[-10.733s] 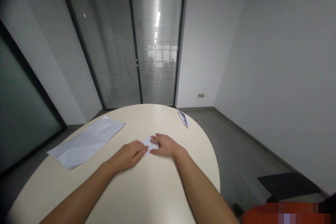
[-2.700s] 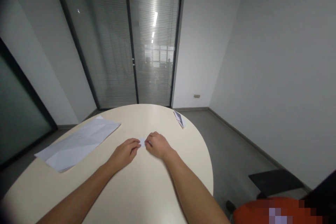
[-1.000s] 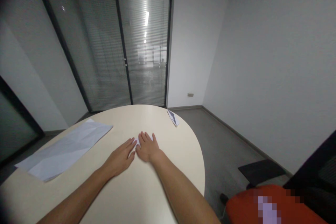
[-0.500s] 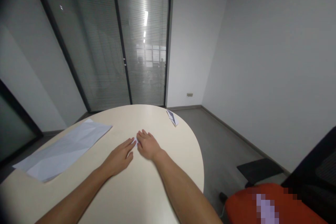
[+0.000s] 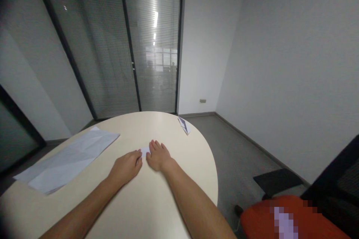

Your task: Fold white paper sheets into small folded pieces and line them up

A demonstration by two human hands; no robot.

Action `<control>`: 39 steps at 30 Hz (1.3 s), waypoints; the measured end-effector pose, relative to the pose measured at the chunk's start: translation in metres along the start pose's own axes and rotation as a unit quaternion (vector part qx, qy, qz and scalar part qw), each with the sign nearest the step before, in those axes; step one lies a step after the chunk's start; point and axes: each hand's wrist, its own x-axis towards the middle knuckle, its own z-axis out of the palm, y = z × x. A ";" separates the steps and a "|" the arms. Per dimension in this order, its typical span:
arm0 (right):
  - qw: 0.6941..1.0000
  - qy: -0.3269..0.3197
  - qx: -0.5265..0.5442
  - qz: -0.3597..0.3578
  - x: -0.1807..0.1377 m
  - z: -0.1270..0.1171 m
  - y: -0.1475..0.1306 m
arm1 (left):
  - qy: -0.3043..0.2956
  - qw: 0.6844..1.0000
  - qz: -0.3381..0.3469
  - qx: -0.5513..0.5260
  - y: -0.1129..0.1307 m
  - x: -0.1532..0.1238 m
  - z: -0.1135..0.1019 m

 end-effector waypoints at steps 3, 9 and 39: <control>1.000 0.010 -0.006 -0.001 -0.001 0.001 0.000 | -0.016 0.999 -0.018 0.030 0.003 0.000 -0.007; 0.999 0.039 -0.009 -0.008 -0.001 0.006 0.001 | -0.012 0.997 -0.046 0.065 0.005 -0.001 -0.010; 0.997 0.046 0.009 -0.055 -0.002 0.005 0.005 | -0.003 0.998 -0.041 0.050 0.002 -0.003 -0.008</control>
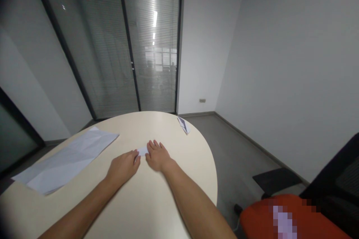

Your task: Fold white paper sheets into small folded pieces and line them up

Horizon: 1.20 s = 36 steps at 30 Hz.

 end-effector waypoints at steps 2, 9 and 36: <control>1.000 -0.001 0.001 0.001 0.000 0.000 0.000 | -0.007 1.000 -0.011 0.012 0.001 0.000 -0.004; 1.000 0.002 -0.001 -0.001 0.000 -0.002 -0.001 | 0.037 0.999 0.039 0.001 -0.004 0.000 0.005; 1.000 -0.010 0.001 0.005 0.000 -0.002 0.000 | 0.054 0.986 0.095 -0.125 -0.015 0.002 0.023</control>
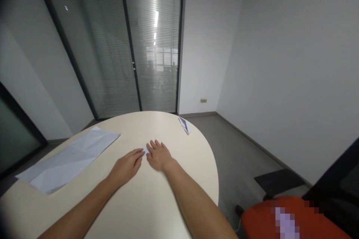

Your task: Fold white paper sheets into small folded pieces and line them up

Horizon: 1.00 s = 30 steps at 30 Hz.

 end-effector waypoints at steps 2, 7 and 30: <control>1.000 -0.008 0.002 0.008 0.000 -0.002 0.000 | -0.007 1.000 -0.011 -0.013 -0.002 0.000 0.003; 0.998 0.011 -0.011 0.062 -0.003 -0.009 0.000 | -0.002 1.000 -0.026 -0.009 -0.003 0.000 0.003; 0.999 0.018 0.016 -0.048 -0.009 -0.019 0.034 | -0.025 0.999 -0.032 -0.023 -0.012 0.000 -0.003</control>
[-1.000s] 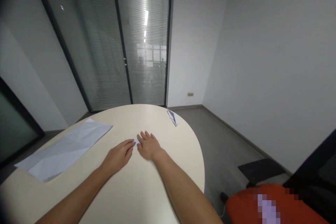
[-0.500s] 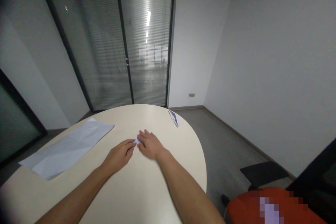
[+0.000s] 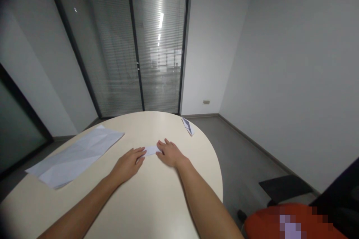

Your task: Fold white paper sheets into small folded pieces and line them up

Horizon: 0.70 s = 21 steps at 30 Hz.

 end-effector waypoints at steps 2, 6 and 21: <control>0.999 0.020 0.008 -0.038 0.001 -0.004 0.001 | 0.006 1.000 -0.008 -0.007 -0.002 0.000 0.000; 0.997 0.046 0.029 -0.052 0.001 -0.009 0.001 | 0.023 0.999 -0.024 -0.024 -0.007 0.001 0.002; 0.994 0.073 0.045 -0.063 0.003 -0.004 0.012 | 0.049 0.998 0.001 -0.049 -0.018 -0.002 0.006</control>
